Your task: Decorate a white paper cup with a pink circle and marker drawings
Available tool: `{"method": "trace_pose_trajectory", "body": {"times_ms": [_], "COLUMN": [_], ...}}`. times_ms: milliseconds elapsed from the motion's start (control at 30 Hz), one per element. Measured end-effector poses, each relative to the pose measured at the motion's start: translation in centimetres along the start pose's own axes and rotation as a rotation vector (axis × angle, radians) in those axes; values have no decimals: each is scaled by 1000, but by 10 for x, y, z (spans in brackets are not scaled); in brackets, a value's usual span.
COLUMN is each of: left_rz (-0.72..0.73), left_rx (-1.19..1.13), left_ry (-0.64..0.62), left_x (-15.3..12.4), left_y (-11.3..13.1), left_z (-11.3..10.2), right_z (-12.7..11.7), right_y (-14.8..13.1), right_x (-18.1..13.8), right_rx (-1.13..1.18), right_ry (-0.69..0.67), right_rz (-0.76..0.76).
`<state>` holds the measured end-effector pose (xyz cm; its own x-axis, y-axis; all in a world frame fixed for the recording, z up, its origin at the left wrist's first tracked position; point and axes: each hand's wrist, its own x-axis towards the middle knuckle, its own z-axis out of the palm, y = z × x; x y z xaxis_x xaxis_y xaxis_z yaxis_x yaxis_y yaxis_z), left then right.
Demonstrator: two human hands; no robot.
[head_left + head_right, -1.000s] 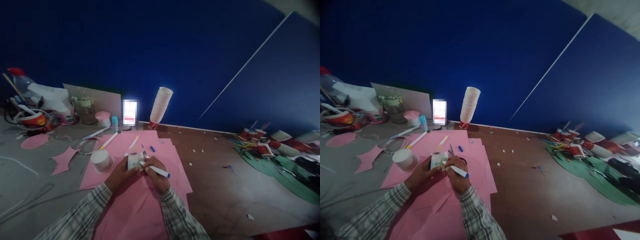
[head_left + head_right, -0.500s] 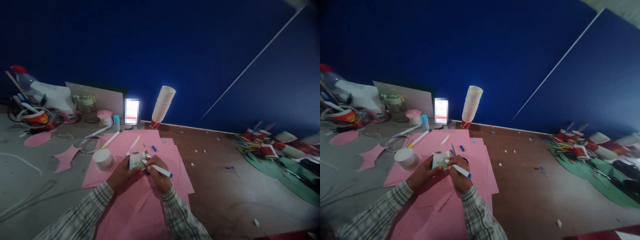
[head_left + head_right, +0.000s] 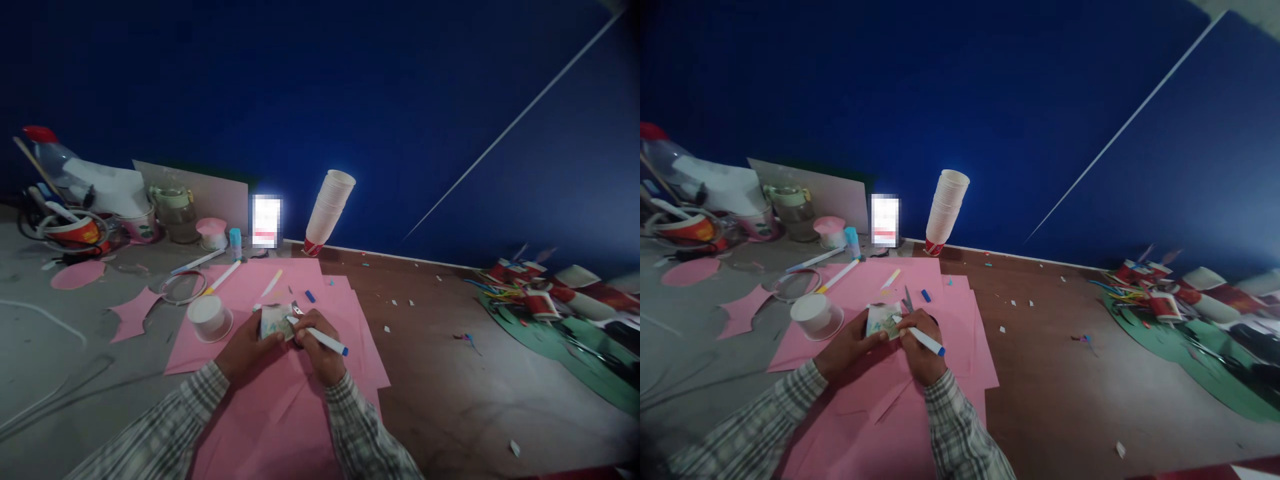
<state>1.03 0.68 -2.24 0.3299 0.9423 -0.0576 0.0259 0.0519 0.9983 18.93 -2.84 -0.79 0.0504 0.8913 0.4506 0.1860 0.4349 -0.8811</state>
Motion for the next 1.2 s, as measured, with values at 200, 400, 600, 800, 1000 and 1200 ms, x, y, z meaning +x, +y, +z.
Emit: {"method": "trace_pose_trajectory", "body": {"times_ms": [200, 400, 600, 800, 1000, 1200], "left_rz": [-6, 1, 14, 16, 17, 26], "left_rx": [-50, -24, -7, -1, 68, 73], "left_ry": [-18, -20, -3, -12, 8, 9], "left_x": [-1, 0, -1, -1, 1, 1], "left_y": [0, -1, 3, 3, -1, -3], "left_z": [0, 1, 2, 1, -2, -1], "right_z": [-2, -2, 0, 1, 1, 3], "right_y": [-2, -2, -4, -3, 0, -4], "right_x": [1, 1, 0, -1, -3, -3], "right_rx": [8, 0, -18, -27, -9, 13], "right_ry": [-29, -46, -21, 8, 20, -25], "right_rz": [14, 12, 2, 24, 89, 53]}}
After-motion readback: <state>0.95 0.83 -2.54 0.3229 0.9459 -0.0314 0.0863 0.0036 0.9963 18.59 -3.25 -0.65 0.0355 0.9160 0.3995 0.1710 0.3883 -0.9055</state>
